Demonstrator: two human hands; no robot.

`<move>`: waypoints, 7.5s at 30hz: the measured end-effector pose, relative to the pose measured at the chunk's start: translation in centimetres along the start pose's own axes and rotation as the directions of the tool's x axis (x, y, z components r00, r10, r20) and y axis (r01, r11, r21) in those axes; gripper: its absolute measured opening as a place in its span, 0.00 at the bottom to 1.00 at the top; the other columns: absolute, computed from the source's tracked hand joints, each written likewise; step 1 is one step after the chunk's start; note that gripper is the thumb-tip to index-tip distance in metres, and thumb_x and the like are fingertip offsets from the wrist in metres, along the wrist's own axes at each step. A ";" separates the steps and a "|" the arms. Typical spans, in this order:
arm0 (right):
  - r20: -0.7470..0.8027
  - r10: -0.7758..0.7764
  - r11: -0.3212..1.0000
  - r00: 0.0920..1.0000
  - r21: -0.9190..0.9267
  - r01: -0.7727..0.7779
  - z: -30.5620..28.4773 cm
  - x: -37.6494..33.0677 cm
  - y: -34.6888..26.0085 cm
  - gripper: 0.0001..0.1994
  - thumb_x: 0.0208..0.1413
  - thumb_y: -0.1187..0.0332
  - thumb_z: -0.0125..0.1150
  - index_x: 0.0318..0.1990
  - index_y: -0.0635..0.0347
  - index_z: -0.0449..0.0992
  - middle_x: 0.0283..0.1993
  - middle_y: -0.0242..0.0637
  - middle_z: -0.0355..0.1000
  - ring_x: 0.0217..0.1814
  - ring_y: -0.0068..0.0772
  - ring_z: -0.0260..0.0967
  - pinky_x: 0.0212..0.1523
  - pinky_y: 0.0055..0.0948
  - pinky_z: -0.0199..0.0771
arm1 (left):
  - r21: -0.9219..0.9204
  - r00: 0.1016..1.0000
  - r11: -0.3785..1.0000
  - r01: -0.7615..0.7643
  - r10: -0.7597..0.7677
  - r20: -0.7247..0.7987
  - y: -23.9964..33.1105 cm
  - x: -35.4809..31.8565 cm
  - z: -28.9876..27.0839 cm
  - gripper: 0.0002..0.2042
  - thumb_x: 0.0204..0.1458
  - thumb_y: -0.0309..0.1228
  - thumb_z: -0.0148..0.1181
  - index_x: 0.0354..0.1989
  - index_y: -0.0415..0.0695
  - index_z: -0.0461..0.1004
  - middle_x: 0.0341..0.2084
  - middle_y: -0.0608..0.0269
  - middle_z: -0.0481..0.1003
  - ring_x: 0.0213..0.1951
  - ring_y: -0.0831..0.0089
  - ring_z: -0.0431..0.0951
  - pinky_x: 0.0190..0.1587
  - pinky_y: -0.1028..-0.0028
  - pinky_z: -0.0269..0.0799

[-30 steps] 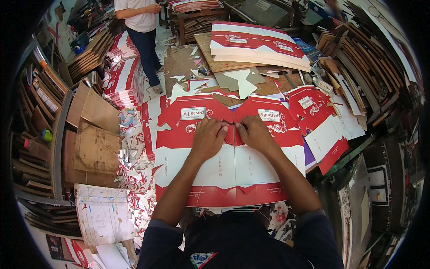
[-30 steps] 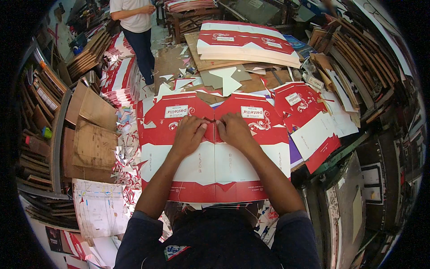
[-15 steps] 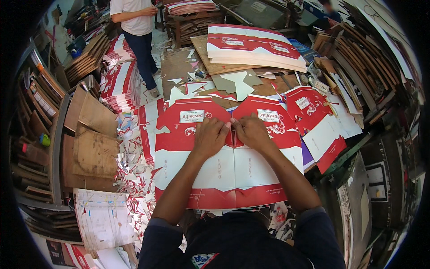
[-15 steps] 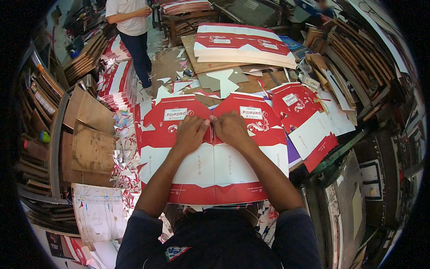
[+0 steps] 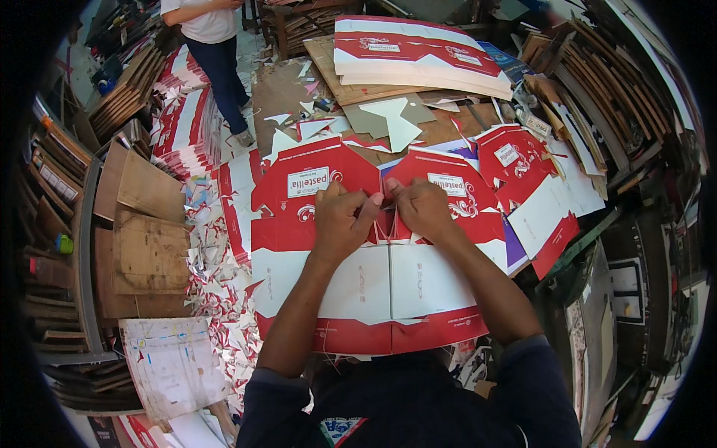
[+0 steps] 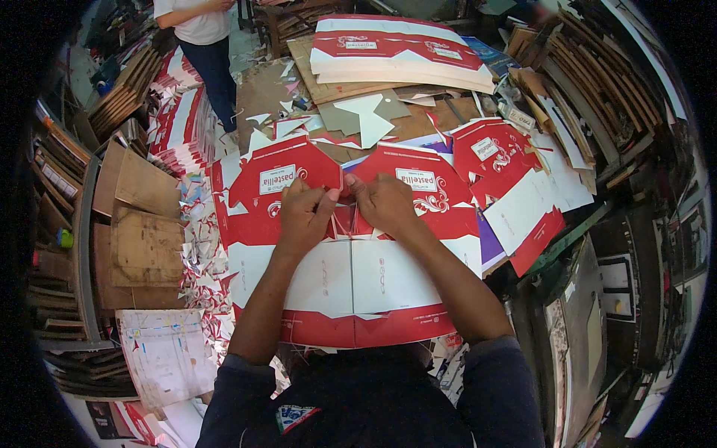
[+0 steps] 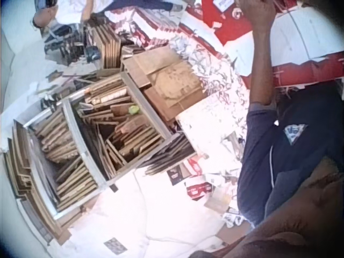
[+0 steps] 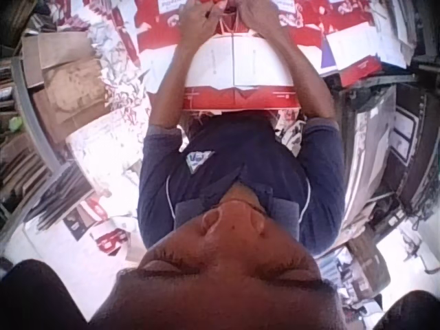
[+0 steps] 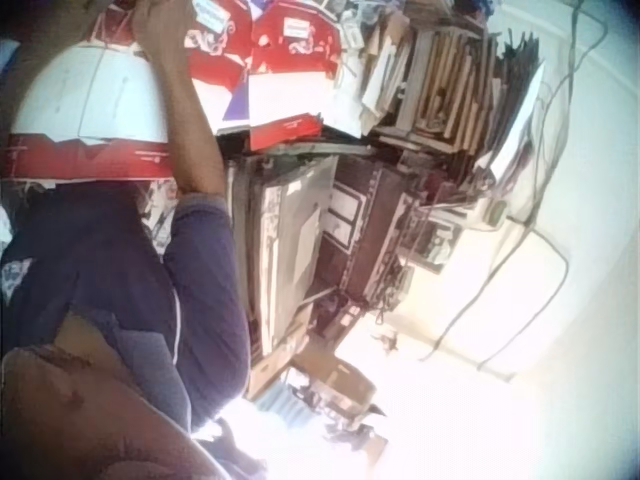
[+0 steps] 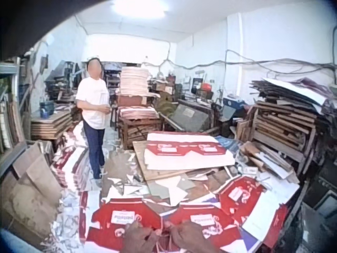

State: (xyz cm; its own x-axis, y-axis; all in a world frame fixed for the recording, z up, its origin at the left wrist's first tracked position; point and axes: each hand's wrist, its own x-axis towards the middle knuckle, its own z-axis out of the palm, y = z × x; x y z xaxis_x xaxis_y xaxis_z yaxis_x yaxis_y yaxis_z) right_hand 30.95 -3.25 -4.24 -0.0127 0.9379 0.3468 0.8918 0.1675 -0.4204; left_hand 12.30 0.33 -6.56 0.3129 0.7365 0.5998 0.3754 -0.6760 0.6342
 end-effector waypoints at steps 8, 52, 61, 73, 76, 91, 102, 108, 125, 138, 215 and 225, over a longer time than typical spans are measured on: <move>-0.372 -0.191 0.941 0.909 0.193 0.277 -7.4 -0.3 -2.1 0.22 0.68 0.63 0.55 0.18 0.59 0.77 0.12 0.40 0.64 0.17 0.41 0.54 0.23 0.40 0.56 | -0.117 0.987 0.986 0.119 -0.130 -0.097 -2.3 -0.3 -0.1 0.19 0.62 0.39 0.58 0.19 0.42 0.75 0.17 0.62 0.64 0.27 0.65 0.63 0.37 0.63 0.56; 0.620 0.049 0.602 0.783 0.607 -0.519 -4.8 -2.0 -8.1 0.32 0.59 0.47 0.65 0.59 0.66 0.71 0.43 0.40 0.75 0.49 0.29 0.74 0.47 0.30 0.78 | -0.286 0.903 0.921 0.266 -0.342 -0.260 -4.1 -1.3 -3.5 0.20 0.67 0.43 0.51 0.26 0.41 0.71 0.21 0.66 0.69 0.22 0.77 0.66 0.27 0.73 0.61; 0.490 -0.042 0.220 0.871 0.855 -0.470 -1.5 -5.3 -4.3 0.27 0.63 0.59 0.63 0.64 0.64 0.68 0.48 0.36 0.73 0.48 0.27 0.73 0.50 0.29 0.77 | -0.069 0.987 0.992 0.107 -0.114 -0.117 -2.1 -1.1 -3.1 0.22 0.67 0.43 0.51 0.25 0.41 0.77 0.20 0.59 0.68 0.31 0.65 0.66 0.41 0.62 0.62; 0.033 -0.070 0.924 0.997 0.378 0.052 1.3 -6.3 -1.6 0.23 0.73 0.53 0.38 0.51 0.57 0.80 0.43 0.49 0.74 0.57 0.50 0.64 0.61 0.49 0.58 | 0.172 0.995 0.981 0.091 -0.085 -0.045 -1.9 -1.3 -3.4 0.20 0.65 0.44 0.54 0.27 0.41 0.74 0.25 0.51 0.65 0.33 0.54 0.65 0.39 0.57 0.59; 0.087 -0.087 0.929 0.992 0.366 0.049 2.2 -6.2 -1.1 0.25 0.72 0.51 0.37 0.43 0.58 0.80 0.43 0.44 0.74 0.57 0.47 0.63 0.61 0.49 0.54 | 0.003 0.966 0.969 0.246 -0.245 -0.085 -3.0 -2.6 -4.2 0.18 0.68 0.42 0.51 0.32 0.39 0.74 0.29 0.55 0.67 0.33 0.60 0.66 0.38 0.61 0.61; 0.074 -0.272 0.953 0.959 0.158 0.258 2.1 -6.7 -2.3 0.24 0.68 0.49 0.49 0.37 0.58 0.85 0.45 0.36 0.77 0.58 0.42 0.64 0.62 0.46 0.54 | -0.454 0.779 0.855 0.251 -0.457 -0.429 -6.1 -6.5 -11.3 0.19 0.69 0.44 0.49 0.33 0.40 0.73 0.27 0.71 0.68 0.30 0.83 0.65 0.32 0.78 0.60; 0.033 -0.281 0.938 0.959 0.221 0.267 2.3 -6.7 -2.9 0.23 0.69 0.52 0.49 0.36 0.59 0.85 0.42 0.38 0.76 0.55 0.42 0.65 0.59 0.44 0.57 | -0.839 0.697 0.515 -0.177 -0.536 -0.476 -12.3 -16.9 -32.3 0.27 0.62 0.54 0.53 0.62 0.47 0.70 0.53 0.55 0.76 0.56 0.57 0.74 0.62 0.54 0.70; -0.213 -0.145 0.807 0.966 0.540 0.240 1.9 -5.9 -0.7 0.15 0.66 0.63 0.55 0.28 0.59 0.79 0.32 0.39 0.73 0.39 0.42 0.68 0.44 0.41 0.65 | -0.722 0.878 0.669 -0.174 -0.226 -0.421 2.7 -7.2 -30.7 0.26 0.66 0.49 0.48 0.61 0.41 0.69 0.52 0.54 0.75 0.53 0.59 0.75 0.59 0.61 0.71; 0.162 -0.005 0.036 0.987 0.986 -0.162 -5.1 -5.1 -5.2 0.24 0.64 0.50 0.60 0.54 0.62 0.76 0.49 0.40 0.77 0.52 0.35 0.74 0.58 0.33 0.69 | 0.453 0.635 0.856 -0.248 0.497 -0.592 16.0 7.6 -26.5 0.08 0.64 0.27 0.47 0.40 0.40 0.74 0.30 0.62 0.74 0.31 0.70 0.75 0.36 0.70 0.73; -0.132 0.223 0.567 0.966 0.824 -0.018 -9.4 -15.9 5.3 0.09 0.61 0.73 0.65 0.49 0.61 0.79 0.41 0.29 0.77 0.44 0.20 0.74 0.43 0.27 0.75 | 0.245 0.734 0.732 -0.636 0.671 -0.102 25.2 4.6 -0.1 0.17 0.42 0.45 0.75 0.33 0.50 0.78 0.29 0.66 0.76 0.36 0.61 0.72 0.47 0.59 0.66; 0.093 0.669 0.581 0.737 0.553 -0.597 -10.0 -13.3 3.5 0.28 0.58 0.45 0.68 0.39 0.69 0.76 0.30 0.40 0.74 0.31 0.27 0.69 0.33 0.32 0.70 | -0.133 0.870 0.949 -0.286 0.315 0.379 10.4 8.0 14.6 0.25 0.69 0.46 0.46 0.25 0.43 0.80 0.23 0.59 0.78 0.35 0.56 0.72 0.41 0.56 0.61; -0.129 0.759 0.605 0.638 0.503 -0.618 -9.7 -12.1 5.3 0.26 0.57 0.49 0.71 0.34 0.71 0.75 0.27 0.36 0.73 0.27 0.25 0.68 0.28 0.26 0.68 | -0.163 0.900 0.931 -0.327 0.360 0.248 9.8 7.3 15.3 0.23 0.68 0.44 0.49 0.23 0.43 0.78 0.20 0.59 0.76 0.31 0.58 0.69 0.40 0.57 0.61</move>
State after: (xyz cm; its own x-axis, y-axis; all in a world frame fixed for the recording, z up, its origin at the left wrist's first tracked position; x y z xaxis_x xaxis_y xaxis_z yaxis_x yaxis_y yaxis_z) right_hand 40.20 -16.71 -2.48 0.7271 0.6864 0.0101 0.3196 -0.3254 -0.8899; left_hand 31.61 -0.44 -3.44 0.6326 0.4258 0.6469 0.1046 -0.8746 0.4734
